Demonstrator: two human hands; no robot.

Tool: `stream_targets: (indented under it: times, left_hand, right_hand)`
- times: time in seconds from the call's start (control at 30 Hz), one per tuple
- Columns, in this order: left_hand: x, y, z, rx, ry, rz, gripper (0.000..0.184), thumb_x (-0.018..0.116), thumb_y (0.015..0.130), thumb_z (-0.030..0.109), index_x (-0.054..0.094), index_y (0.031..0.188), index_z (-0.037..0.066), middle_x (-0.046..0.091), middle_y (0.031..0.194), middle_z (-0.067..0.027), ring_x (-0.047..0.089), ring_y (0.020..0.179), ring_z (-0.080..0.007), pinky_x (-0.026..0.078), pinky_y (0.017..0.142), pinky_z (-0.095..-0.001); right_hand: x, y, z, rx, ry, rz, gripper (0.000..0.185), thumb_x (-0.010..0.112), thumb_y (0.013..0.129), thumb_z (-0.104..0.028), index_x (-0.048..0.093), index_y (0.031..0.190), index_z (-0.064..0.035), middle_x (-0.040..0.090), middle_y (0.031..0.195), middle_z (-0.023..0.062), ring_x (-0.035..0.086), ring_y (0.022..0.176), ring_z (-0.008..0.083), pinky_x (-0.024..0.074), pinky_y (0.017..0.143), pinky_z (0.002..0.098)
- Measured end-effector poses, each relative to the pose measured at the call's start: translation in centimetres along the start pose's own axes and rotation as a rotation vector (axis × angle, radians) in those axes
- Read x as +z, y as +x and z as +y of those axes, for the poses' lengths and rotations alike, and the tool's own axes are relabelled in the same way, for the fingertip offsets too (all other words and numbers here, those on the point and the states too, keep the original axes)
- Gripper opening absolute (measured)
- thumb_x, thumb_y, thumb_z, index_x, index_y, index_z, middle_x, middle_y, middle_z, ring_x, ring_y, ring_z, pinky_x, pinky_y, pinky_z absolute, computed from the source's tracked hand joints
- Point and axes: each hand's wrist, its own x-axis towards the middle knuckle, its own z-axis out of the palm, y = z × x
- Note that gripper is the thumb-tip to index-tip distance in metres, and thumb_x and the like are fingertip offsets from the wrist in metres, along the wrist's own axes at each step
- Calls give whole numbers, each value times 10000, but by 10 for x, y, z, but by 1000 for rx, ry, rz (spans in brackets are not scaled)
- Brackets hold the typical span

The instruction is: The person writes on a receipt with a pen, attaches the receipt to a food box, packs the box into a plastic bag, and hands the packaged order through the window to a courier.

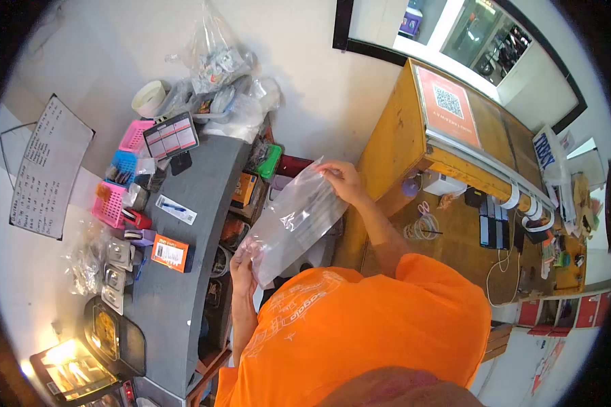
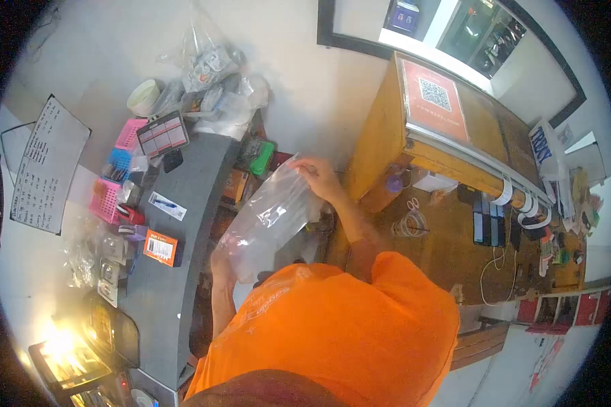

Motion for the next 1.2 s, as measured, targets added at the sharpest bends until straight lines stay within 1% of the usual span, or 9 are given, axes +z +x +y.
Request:
stream_targets:
  times: [0.23,0.37,0.57,0.83,0.9,1.0,1.07,1.17,1.2]
  left_hand:
    - [-37,-13,-7,9,-75,12,250,598,881,22,583,1121,-47,650,1009,-95,635,946,-205,515,884,-353]
    - [1,-31,-5,107,235,90,211,624,847,13,618,1047,-53,662,902,-89,641,847,-169,519,814,-308]
    - [-17,-40,-21,144,393,197,172,660,792,21,630,952,-37,645,830,-68,600,732,-114,448,623,-235]
    - [-54,-60,-29,233,495,135,655,773,675,-77,396,1207,-22,579,1056,-102,608,939,-178,542,805,-315]
    - [-52,-67,-16,210,202,71,713,790,669,-54,361,1237,-16,576,1077,-108,614,923,-185,546,790,-315]
    - [-60,-84,38,318,303,326,450,737,705,-1,522,1100,-17,583,995,-45,579,932,-159,492,786,-299]
    - [-118,-91,44,566,453,478,276,709,730,-17,464,797,91,487,760,40,490,683,-68,457,641,-247]
    - [-185,-123,72,498,496,637,265,568,784,-69,387,783,125,440,778,39,462,737,-61,441,647,-218]
    - [-184,-134,81,548,128,721,290,528,786,-94,361,775,142,401,756,34,418,699,-53,396,634,-203]
  right_hand:
    - [68,-14,-7,-327,-713,37,306,638,854,-321,664,971,-38,673,902,153,641,874,306,481,793,411]
    - [153,-60,5,168,-118,-710,373,696,813,-378,667,807,-6,679,856,176,659,821,289,498,731,385]
    - [203,-83,17,-32,-113,-612,345,699,821,-313,631,743,16,661,687,141,639,627,222,476,587,354]
    - [216,-71,-15,-50,-91,-1210,267,665,836,-230,637,714,6,625,596,71,569,552,119,430,504,295]
    - [230,-74,-29,124,58,-1153,227,671,826,-199,648,730,6,628,599,66,583,565,101,454,513,288]
    - [253,-59,-35,-79,-93,-1132,210,693,776,-204,654,738,-1,614,586,71,573,556,117,451,521,318]
    - [260,-40,-47,-272,-344,-915,180,640,753,-214,636,699,-43,616,610,138,611,566,257,457,548,413]
    - [285,-20,-73,-395,-564,-697,241,622,778,-216,587,636,-25,587,635,182,577,584,368,433,539,443]
    - [302,-26,-79,-418,-558,-725,241,622,778,-216,587,636,-25,587,635,182,577,584,368,433,539,443]
